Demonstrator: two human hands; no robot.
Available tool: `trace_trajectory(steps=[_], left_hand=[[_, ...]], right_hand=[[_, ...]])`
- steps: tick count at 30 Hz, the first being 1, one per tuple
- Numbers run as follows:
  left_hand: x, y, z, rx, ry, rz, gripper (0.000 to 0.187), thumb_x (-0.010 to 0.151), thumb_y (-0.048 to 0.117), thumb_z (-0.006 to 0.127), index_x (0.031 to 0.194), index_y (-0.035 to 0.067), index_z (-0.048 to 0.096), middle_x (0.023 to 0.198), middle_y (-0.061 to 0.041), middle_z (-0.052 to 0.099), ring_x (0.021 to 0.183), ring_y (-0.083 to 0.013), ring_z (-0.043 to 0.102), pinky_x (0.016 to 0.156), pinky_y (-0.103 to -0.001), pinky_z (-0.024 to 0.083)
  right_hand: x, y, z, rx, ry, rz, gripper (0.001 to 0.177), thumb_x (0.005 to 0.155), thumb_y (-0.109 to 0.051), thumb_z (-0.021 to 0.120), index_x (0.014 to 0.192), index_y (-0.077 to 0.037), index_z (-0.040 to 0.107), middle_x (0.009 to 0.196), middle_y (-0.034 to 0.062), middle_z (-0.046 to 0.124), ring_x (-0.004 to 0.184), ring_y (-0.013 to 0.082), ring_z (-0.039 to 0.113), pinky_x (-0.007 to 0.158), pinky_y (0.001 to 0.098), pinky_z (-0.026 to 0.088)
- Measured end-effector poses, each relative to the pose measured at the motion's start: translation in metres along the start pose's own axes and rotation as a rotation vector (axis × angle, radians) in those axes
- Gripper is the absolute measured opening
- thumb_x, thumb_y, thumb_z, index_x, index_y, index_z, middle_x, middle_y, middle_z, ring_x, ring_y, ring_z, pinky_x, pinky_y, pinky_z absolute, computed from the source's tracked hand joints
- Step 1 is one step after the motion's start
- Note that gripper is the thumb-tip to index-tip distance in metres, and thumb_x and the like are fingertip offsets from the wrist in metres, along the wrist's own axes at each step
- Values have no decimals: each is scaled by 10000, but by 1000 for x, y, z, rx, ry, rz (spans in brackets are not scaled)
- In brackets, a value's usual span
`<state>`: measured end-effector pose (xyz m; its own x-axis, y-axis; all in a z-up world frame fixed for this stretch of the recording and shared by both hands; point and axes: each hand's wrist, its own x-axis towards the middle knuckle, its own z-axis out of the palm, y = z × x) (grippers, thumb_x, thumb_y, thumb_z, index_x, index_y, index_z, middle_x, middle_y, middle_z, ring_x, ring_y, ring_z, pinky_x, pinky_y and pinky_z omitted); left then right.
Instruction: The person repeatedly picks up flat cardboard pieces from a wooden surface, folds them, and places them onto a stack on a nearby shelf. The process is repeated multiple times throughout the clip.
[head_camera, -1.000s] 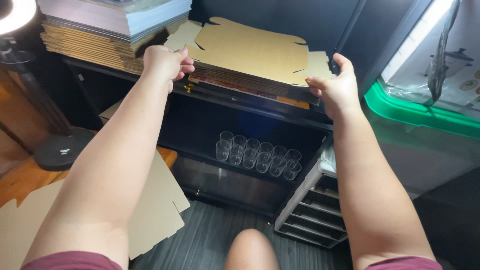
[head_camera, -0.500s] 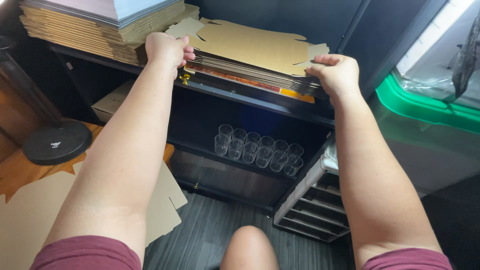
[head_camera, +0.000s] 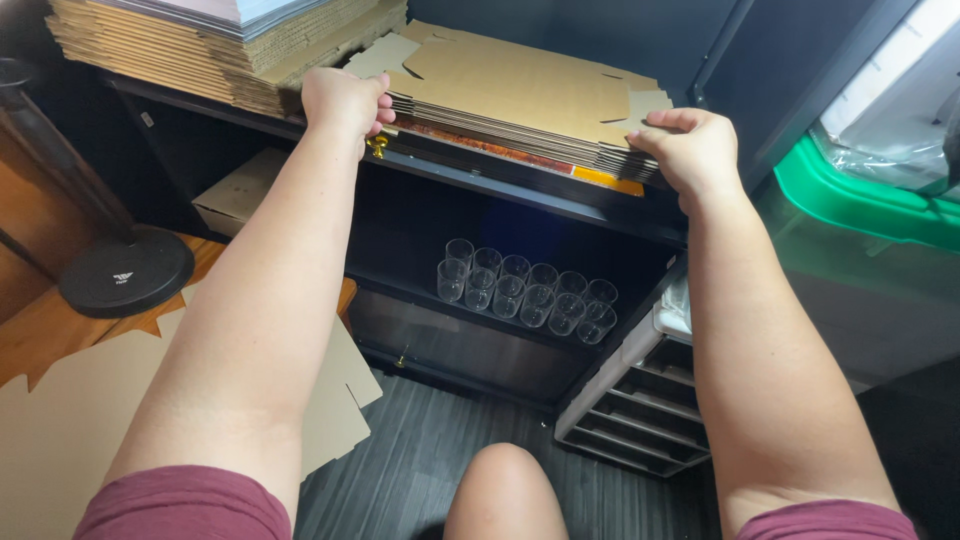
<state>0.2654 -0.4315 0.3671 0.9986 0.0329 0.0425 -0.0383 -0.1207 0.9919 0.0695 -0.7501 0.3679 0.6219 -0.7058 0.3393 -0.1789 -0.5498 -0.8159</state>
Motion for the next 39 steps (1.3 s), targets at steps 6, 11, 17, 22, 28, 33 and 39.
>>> trace_trajectory(steps=[6,11,17,22,28,33,39], left_hand=[[-4,-3,-2,-35,28,-33,739,955,177,760,1539,-64,375,687,-33,717,506,-78,631,484,-195,530],[-25,-5,-18,-172,62,-80,816,950,306,751,1564,38,285,865,-40,681,573,-76,620,460,-195,465],[-65,-32,-58,-112,55,-7,804,883,341,715,1564,106,360,891,-14,684,577,-62,595,670,-239,526],[-104,-106,-113,-33,-19,57,846,866,320,671,1605,87,331,839,6,693,648,-63,621,517,-231,408],[-157,-216,-206,-50,47,26,740,985,269,712,1585,8,366,1207,-255,626,877,-216,655,787,-363,551],[-161,-372,-311,127,411,120,404,986,179,807,1333,30,664,1094,-200,694,934,-233,637,841,-354,532],[-203,-434,-396,637,677,-22,453,834,348,893,1229,191,735,1224,-21,633,1114,-229,653,966,-338,525]], right_hand=[[-13,-13,-11,-225,31,44,526,768,-469,874,1231,-265,730,1217,15,636,930,161,662,769,357,538],[-2,4,-8,-121,225,-236,403,785,-422,871,1127,-245,751,1254,75,511,1193,181,614,951,357,529],[-70,-37,9,4,404,-774,280,846,-187,820,1108,-145,732,1164,81,546,1105,237,561,904,372,452],[-123,-47,56,225,283,-917,205,906,-68,761,1099,-84,693,1181,110,497,1146,267,542,922,413,498],[-175,-28,129,409,94,-900,204,850,-21,816,1034,-93,765,1089,119,579,1123,304,630,868,347,550],[-221,0,199,484,-133,-653,217,819,34,803,974,-117,790,1000,91,660,961,243,691,793,310,594],[-281,30,276,329,-397,-465,180,838,-44,800,981,-153,787,1038,65,666,997,244,689,834,303,608]])
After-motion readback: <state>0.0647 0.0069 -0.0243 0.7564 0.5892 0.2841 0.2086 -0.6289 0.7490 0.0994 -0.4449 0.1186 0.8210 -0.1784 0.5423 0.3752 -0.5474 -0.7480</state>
